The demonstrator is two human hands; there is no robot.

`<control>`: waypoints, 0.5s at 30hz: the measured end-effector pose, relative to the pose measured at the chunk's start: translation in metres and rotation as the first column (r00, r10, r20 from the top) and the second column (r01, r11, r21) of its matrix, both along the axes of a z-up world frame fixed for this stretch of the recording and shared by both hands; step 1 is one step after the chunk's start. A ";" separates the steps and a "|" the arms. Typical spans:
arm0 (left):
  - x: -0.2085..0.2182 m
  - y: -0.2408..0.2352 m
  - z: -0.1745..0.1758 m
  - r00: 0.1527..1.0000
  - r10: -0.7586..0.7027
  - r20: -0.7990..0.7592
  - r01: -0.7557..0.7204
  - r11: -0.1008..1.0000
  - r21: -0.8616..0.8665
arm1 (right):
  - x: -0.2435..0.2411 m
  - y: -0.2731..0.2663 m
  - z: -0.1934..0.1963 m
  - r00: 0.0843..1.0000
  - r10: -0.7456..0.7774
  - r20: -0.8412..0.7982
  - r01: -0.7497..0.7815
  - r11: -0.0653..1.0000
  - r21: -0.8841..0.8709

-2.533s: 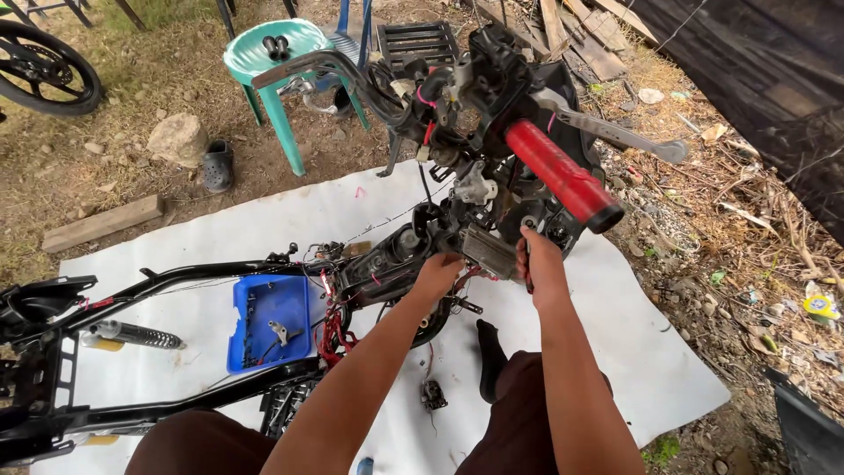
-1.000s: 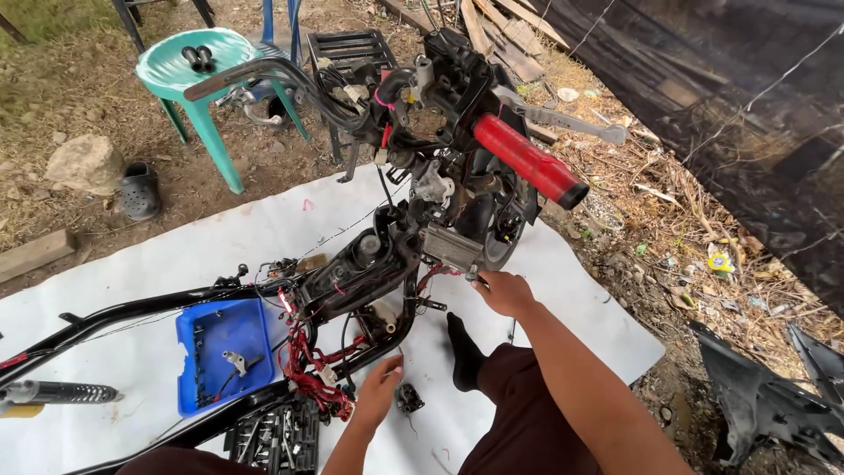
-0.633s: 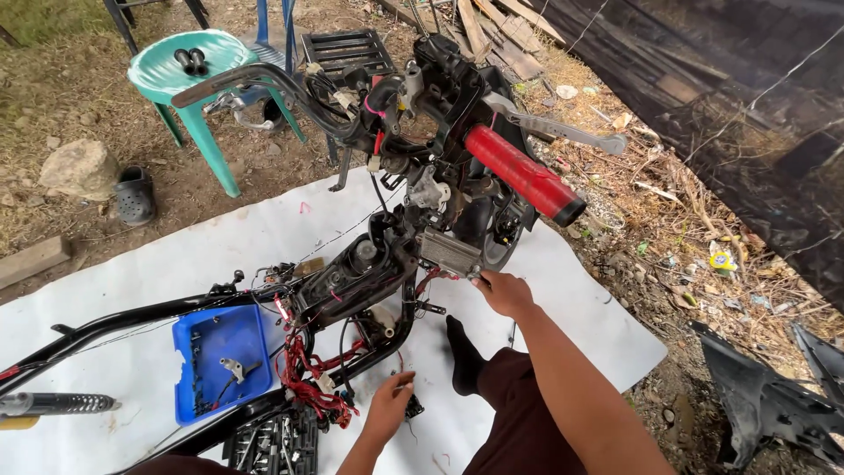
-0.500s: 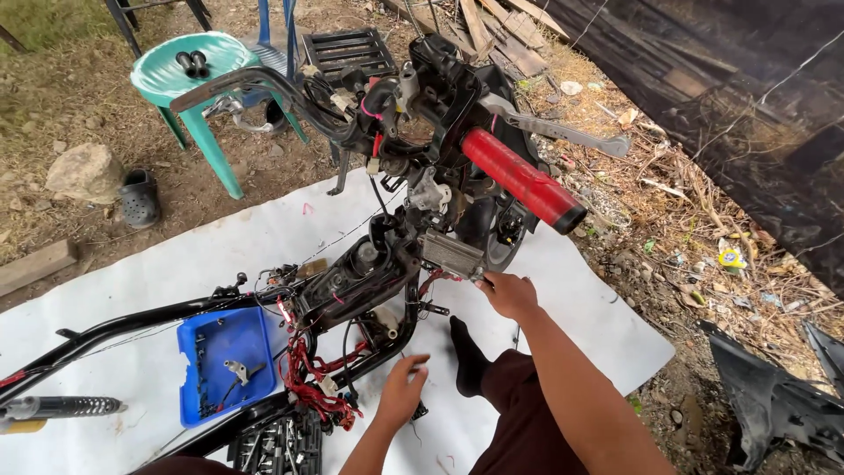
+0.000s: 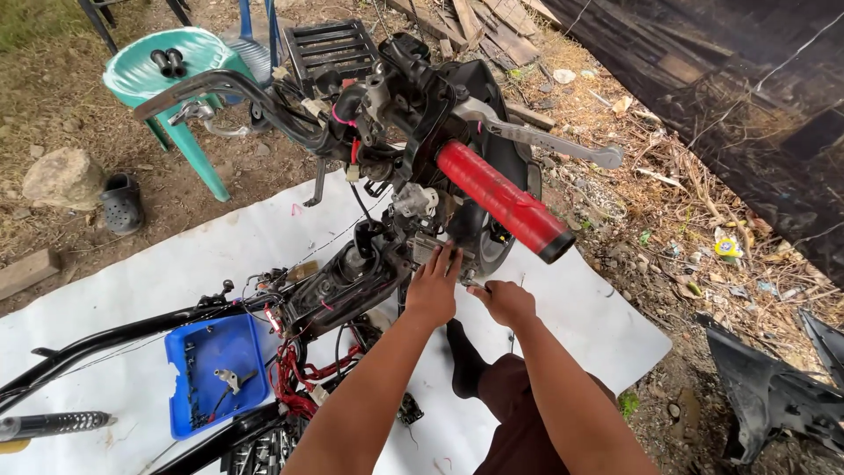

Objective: The person works on a disassembled motorcycle engine and frame laid out on a white sheet. They use a socket wrench to tighten bolts on the engine block and handle various wires and small parts, placing some into a blue tray.

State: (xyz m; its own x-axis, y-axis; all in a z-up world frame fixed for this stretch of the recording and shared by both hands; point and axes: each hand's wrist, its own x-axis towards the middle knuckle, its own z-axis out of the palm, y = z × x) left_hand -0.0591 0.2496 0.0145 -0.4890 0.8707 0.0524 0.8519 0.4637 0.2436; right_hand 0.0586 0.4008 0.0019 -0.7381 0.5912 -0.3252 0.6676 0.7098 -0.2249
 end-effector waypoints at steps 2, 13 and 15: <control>-0.003 0.000 -0.004 1.000 0.003 0.020 -0.003 1.000 0.007 | 0.000 0.004 -0.005 1.000 -0.004 -0.019 0.003 0.999 -0.036; -0.010 0.001 0.039 0.977 0.046 0.210 0.000 0.977 -0.212 | -0.005 0.021 -0.033 0.987 -0.147 -0.070 0.125 0.959 -0.253; -0.013 0.004 0.025 0.977 0.048 0.208 -0.010 0.983 -0.182 | -0.008 0.017 -0.028 1.000 -0.016 0.011 0.018 0.972 -0.234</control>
State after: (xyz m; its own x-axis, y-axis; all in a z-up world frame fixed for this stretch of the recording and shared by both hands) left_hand -0.0717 0.2531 0.0396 -0.4974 0.8416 -0.2104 0.7755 0.5401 0.3271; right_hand 0.0502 0.4182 -0.0259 -0.7249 0.5101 -0.4629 0.6819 0.6265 -0.3775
